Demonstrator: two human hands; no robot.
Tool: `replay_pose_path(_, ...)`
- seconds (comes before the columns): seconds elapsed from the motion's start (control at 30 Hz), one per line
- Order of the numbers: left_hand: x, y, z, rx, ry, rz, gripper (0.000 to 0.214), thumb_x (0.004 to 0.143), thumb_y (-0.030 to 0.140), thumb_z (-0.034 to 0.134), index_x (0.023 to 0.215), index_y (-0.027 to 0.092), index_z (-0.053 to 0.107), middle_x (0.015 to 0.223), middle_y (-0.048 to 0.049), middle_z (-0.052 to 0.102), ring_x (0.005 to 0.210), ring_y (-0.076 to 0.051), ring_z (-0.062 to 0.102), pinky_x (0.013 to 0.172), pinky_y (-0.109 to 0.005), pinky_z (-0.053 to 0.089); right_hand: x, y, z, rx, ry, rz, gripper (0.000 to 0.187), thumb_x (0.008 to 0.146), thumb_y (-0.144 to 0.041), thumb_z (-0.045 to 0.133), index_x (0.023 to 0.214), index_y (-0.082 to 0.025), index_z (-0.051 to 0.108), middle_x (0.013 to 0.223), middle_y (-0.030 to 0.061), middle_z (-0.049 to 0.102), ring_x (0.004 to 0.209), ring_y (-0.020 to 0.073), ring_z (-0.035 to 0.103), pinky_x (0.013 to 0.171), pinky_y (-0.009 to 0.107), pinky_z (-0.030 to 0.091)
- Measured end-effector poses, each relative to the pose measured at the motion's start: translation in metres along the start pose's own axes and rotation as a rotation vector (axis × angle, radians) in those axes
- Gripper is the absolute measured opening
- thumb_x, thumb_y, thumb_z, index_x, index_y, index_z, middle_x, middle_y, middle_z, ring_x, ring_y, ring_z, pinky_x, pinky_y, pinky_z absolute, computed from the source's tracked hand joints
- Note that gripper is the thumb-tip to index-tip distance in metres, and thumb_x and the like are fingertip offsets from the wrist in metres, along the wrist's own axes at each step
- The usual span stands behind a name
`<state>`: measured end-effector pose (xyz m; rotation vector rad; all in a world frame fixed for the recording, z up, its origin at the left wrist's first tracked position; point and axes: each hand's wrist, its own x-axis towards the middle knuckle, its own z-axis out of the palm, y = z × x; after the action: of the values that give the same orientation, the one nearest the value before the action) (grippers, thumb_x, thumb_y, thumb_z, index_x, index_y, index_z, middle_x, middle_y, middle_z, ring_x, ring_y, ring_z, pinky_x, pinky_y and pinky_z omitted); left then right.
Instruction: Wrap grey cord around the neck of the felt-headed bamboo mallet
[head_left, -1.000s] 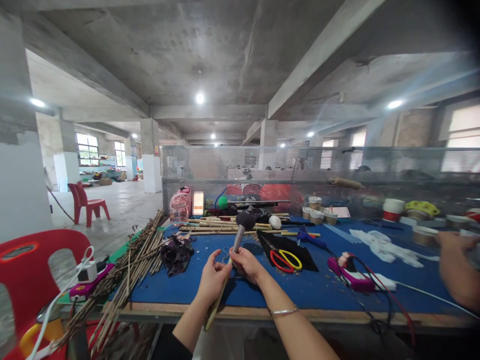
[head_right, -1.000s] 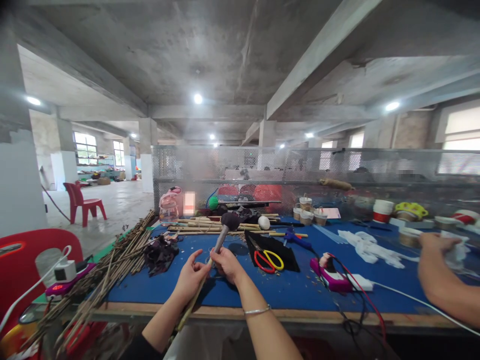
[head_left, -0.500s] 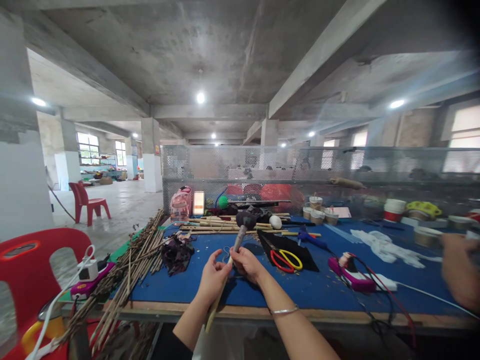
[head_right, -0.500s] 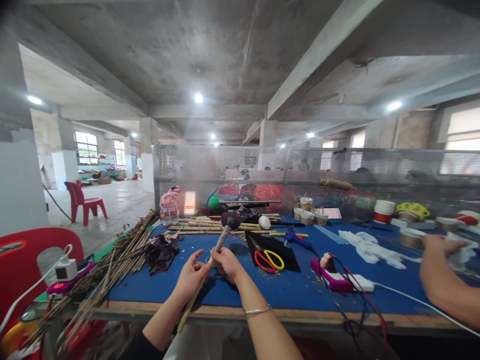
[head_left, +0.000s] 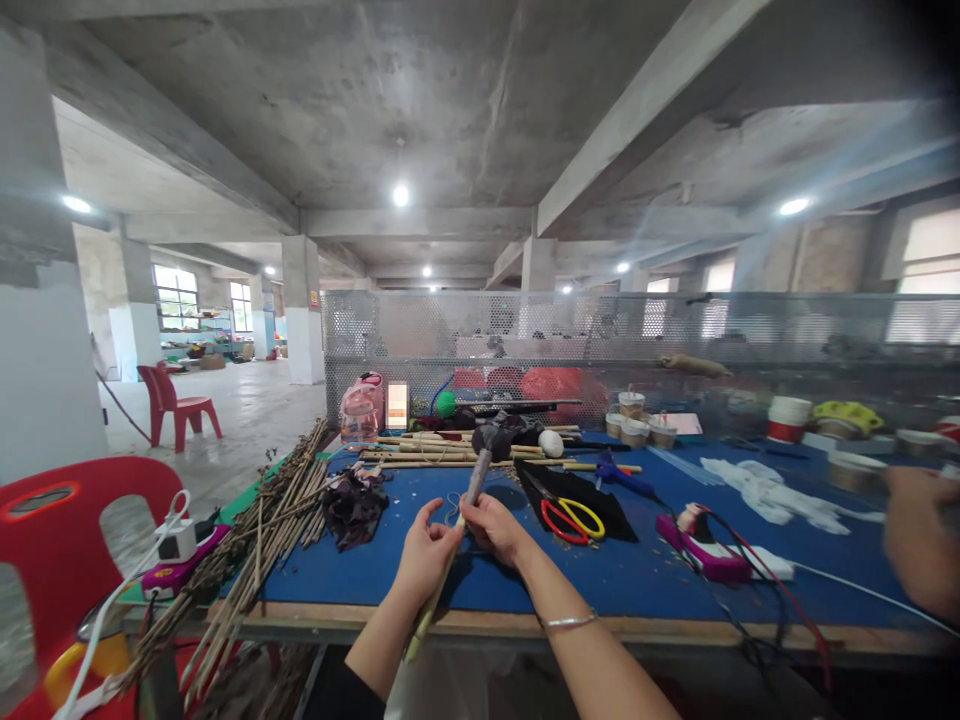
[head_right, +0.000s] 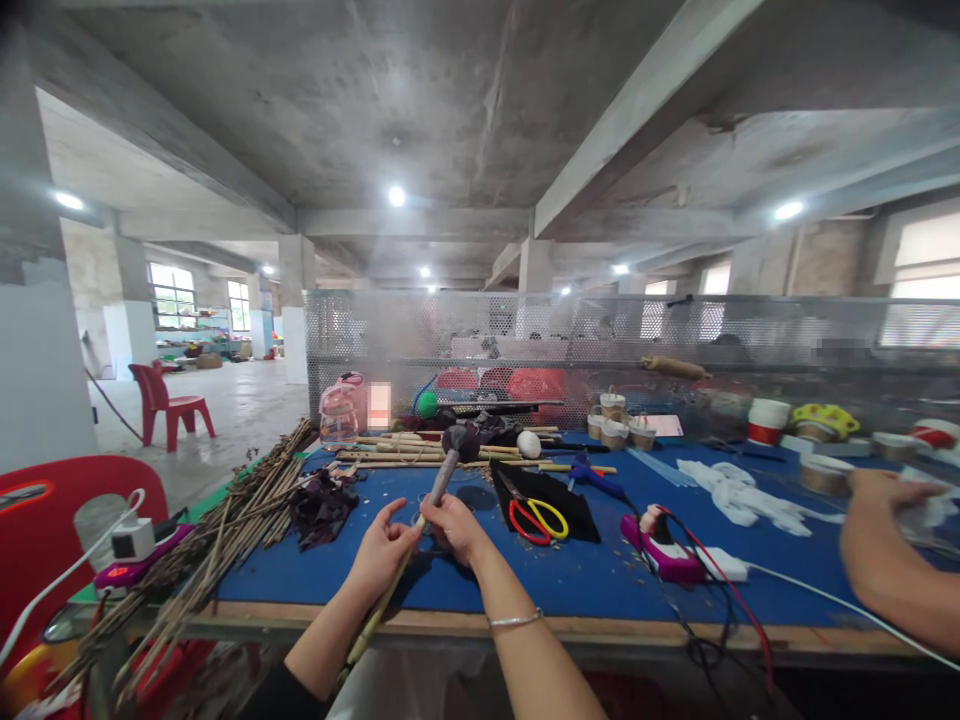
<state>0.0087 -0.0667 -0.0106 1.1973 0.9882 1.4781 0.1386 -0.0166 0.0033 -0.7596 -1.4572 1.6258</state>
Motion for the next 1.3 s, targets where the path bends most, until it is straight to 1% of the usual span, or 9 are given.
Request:
replay_pose_path(0.17, -0.0006, 0.0007, 0.0006, -0.026, -0.075, -0.101, 0.067, 0.066, 0.051, 0.060, 0.116, 0.010, 0.038, 0.060, -0.0010, 0.060, 0.044, -0.010, 0.052, 0.043, -0.021, 0.037, -0.0005, -0.0001, -0.0006, 0.019, -0.025, 0.025, 0.038, 0.065, -0.046, 0.065, 0.079, -0.020, 0.040, 0.040, -0.0130, 0.027, 0.032, 0.0025, 0.013, 0.034, 0.020, 0.003)
replay_pose_path(0.3, -0.0005, 0.0005, 0.0031, 0.032, -0.034, -0.001, 0.054, 0.060, 0.041, 0.069, 0.100, 0.011, 0.050, 0.056, 0.0040, 0.052, 0.045, -0.007, 0.047, 0.043, -0.019, 0.034, 0.0015, 0.0033, -0.0021, -0.010, -0.016, 0.015, 0.038, 0.065, -0.046, 0.064, 0.078, -0.020, 0.040, 0.041, -0.0123, 0.030, 0.032, 0.0026, 0.015, 0.033, 0.020, 0.004)
replay_pose_path(0.4, -0.0009, 0.0004, 0.0033, 0.032, 0.003, 0.047, 0.061, 0.056, 0.034, 0.073, 0.106, 0.011, 0.047, 0.054, 0.0062, 0.050, 0.045, -0.007, 0.046, 0.045, -0.018, 0.034, 0.0025, 0.0045, -0.0020, -0.022, 0.005, 0.009, 0.039, 0.065, -0.046, 0.065, 0.079, -0.020, 0.040, 0.041, -0.0123, 0.031, 0.031, 0.0026, 0.016, 0.033, 0.020, 0.005)
replay_pose_path(0.57, -0.0024, 0.0024, 0.0032, -0.007, -0.052, -0.040, 0.072, 0.065, 0.043, 0.064, 0.121, 0.009, 0.032, 0.058, 0.0019, 0.058, 0.045, -0.010, 0.052, 0.046, -0.022, 0.040, 0.0012, 0.0029, -0.0002, -0.029, 0.007, 0.022, 0.039, 0.066, -0.048, 0.064, 0.077, -0.020, 0.039, 0.040, -0.0119, 0.033, 0.031, 0.0024, 0.016, 0.033, 0.020, 0.004)
replay_pose_path(0.7, -0.0014, 0.0011, 0.0038, 0.023, -0.052, -0.025, 0.064, 0.065, 0.041, 0.064, 0.114, 0.009, 0.039, 0.060, 0.0016, 0.057, 0.045, -0.008, 0.049, 0.044, -0.020, 0.037, 0.0010, 0.0028, -0.0007, -0.026, -0.002, 0.020, 0.037, 0.067, -0.046, 0.063, 0.077, -0.020, 0.039, 0.040, -0.0119, 0.033, 0.031, 0.0024, 0.016, 0.032, 0.020, 0.004)
replay_pose_path(0.87, 0.0008, -0.0026, 0.0026, 0.025, 0.021, 0.052, 0.066, 0.054, 0.028, 0.074, 0.110, 0.011, 0.044, 0.057, 0.0053, 0.053, 0.048, -0.007, 0.048, 0.047, -0.018, 0.036, 0.0023, 0.0040, -0.0019, 0.000, 0.010, 0.012, 0.037, 0.066, -0.043, 0.065, 0.078, -0.020, 0.039, 0.040, -0.0126, 0.030, 0.031, 0.0024, 0.015, 0.032, 0.020, 0.004)
replay_pose_path(0.97, 0.0006, -0.0023, 0.0013, 0.031, 0.040, 0.035, 0.072, 0.057, 0.033, 0.072, 0.117, 0.009, 0.039, 0.053, 0.0051, 0.054, 0.046, -0.008, 0.049, 0.046, -0.020, 0.036, 0.0023, 0.0027, -0.0015, 0.022, -0.002, 0.018, 0.038, 0.066, -0.044, 0.065, 0.079, -0.020, 0.039, 0.040, -0.0129, 0.028, 0.032, 0.0025, 0.012, 0.032, 0.020, 0.003)
replay_pose_path(1.1, -0.0004, -0.0003, 0.0008, -0.009, -0.036, -0.049, 0.076, 0.065, 0.044, 0.063, 0.124, 0.009, 0.029, 0.058, 0.0009, 0.059, 0.044, -0.011, 0.053, 0.044, -0.021, 0.038, 0.0022, 0.0016, -0.0014, 0.023, 0.001, 0.025, 0.039, 0.065, -0.047, 0.064, 0.081, -0.020, 0.040, 0.041, -0.0125, 0.029, 0.033, 0.0028, 0.013, 0.033, 0.020, 0.003)
replay_pose_path(1.3, 0.0025, -0.0031, -0.0002, 0.022, -0.015, 0.004, 0.064, 0.060, 0.037, 0.071, 0.111, 0.010, 0.043, 0.056, 0.0033, 0.056, 0.046, -0.008, 0.050, 0.045, -0.019, 0.035, 0.0023, 0.0037, -0.0017, -0.022, 0.003, 0.033, 0.040, 0.065, -0.049, 0.064, 0.076, -0.019, 0.040, 0.041, -0.0120, 0.030, 0.032, 0.0021, 0.015, 0.033, 0.020, 0.004)
